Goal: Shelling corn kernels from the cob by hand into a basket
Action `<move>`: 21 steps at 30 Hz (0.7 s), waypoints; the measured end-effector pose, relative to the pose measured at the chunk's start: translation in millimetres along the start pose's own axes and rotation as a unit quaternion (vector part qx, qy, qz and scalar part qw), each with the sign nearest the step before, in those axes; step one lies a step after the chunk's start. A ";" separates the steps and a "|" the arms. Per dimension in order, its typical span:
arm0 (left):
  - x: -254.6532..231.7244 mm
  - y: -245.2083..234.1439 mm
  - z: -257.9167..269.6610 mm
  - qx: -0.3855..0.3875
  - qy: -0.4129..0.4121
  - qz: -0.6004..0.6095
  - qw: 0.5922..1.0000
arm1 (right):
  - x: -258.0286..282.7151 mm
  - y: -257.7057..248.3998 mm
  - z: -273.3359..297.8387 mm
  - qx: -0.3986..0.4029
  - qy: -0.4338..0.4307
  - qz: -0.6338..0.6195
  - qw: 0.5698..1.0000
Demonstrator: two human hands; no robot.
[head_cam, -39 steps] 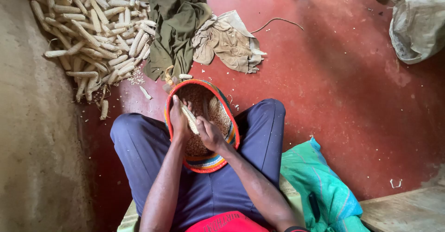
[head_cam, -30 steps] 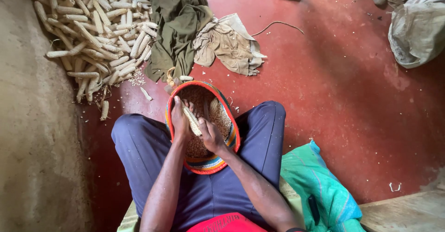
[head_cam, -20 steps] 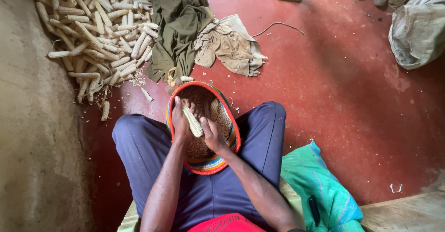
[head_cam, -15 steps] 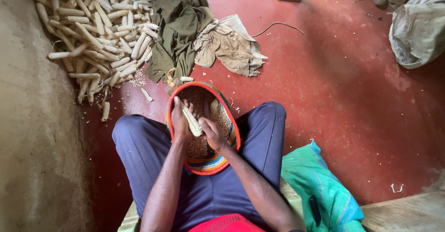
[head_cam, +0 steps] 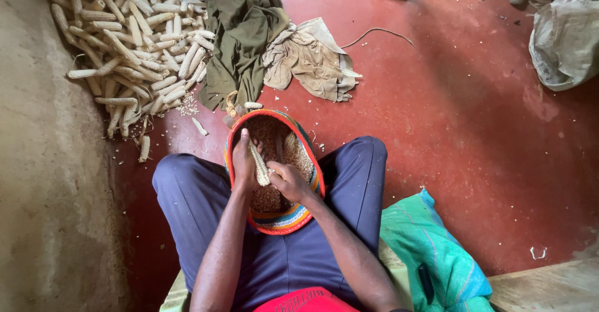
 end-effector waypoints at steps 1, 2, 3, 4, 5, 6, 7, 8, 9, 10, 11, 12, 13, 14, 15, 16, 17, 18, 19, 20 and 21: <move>1.3 -0.2 0.0 0.000 -0.001 0.000 1.000 | -10.1 1.4 -1.2 -0.001 0.000 -0.001 1.000; 2.5 -0.3 -0.5 0.000 0.000 0.004 1.000 | -20.4 1.9 -2.6 -0.007 0.000 -0.012 1.000; 3.5 -0.6 -0.8 0.000 0.000 0.009 1.000 | -30.6 2.5 -4.0 -0.014 0.000 -0.024 1.000; -1.7 4.1 1.5 0.000 0.001 0.008 1.000 | -19.3 3.1 -2.3 -0.015 -0.001 -0.023 1.000; -6.3 8.8 3.9 0.001 -0.005 0.012 1.000 | -9.9 3.8 -0.5 -0.015 0.017 -0.048 0.999; -10.4 13.7 6.9 0.002 -0.012 0.015 1.000 | -0.6 4.7 2.2 -0.015 0.035 -0.072 0.997; -17.5 22.1 10.7 0.002 -0.012 0.015 1.000 | 5.7 2.6 2.7 -0.016 0.035 -0.072 0.997; -23.8 29.2 15.5 -0.006 -0.017 0.026 1.000 | 10.9 2.9 2.9 0.003 0.035 -0.120 0.992; -30.0 36.2 20.2 -0.014 -0.022 0.036 0.999 | 16.3 3.4 3.1 0.021 0.034 -0.169 0.985; -25.4 31.2 17.9 -0.014 -0.023 0.036 0.999 | 9.9 3.1 2.9 0.022 0.034 -0.169 0.985; -20.9 26.1 15.5 -0.014 -0.023 0.028 0.999 | 5.1 2.8 2.4 0.028 0.017 -0.157 0.987; -16.3 21.1 12.5 -0.015 -0.023 0.020 0.999 | 0.1 2.2 1.6 0.034 0.000 -0.145 0.989; -17.8 22.5 14.6 -0.015 -0.024 0.021 0.999 | -7.7 1.7 1.4 0.035 0.001 -0.145 0.989; -20.9 23.3 16.0 -0.021 -0.023 0.005 1.000 | -14.4 0.9 0.0 0.035 -0.003 -0.129 0.991; -23.9 24.1 17.5 -0.026 -0.023 -0.011 0.999 | -21.2 0.1 -1.5 0.035 -0.006 -0.112 0.993; -23.8 23.5 17.5 -0.028 -0.022 -0.010 0.999 | -14.1 -0.5 -1.2 0.037 -0.006 -0.112 0.993; -24.2 22.9 17.4 -0.028 -0.021 -0.031 0.999 | -6.3 -1.6 -0.9 0.034 -0.012 -0.093 0.995; -24.7 22.3 17.9 -0.028 -0.021 -0.053 0.998 | 1.7 -1.8 -0.1 0.031 -0.019 -0.075 0.997; -22.8 19.8 17.4 -0.028 -0.022 -0.053 0.998 | -5.9 -0.9 -1.8 0.031 -0.019 -0.076 0.996; -20.8 17.9 15.7 -0.029 -0.021 -0.054 0.998 | -14.0 -0.6 -4.1 0.038 -0.013 -0.077 0.996; -18.8 16.0 14.0 -0.029 -0.020 -0.054 0.998 | -22.1 -0.3 -6.4 0.044 -0.007 -0.077 0.996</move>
Point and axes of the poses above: each hand's wrist, its own z-axis away from the middle knuckle, its own y-axis out of the palm, x = y × z, the point moved 4 cm from there along -z, towards the middle knuckle, and after that the axes turned 15 degrees about x, right-handed, at the moved point
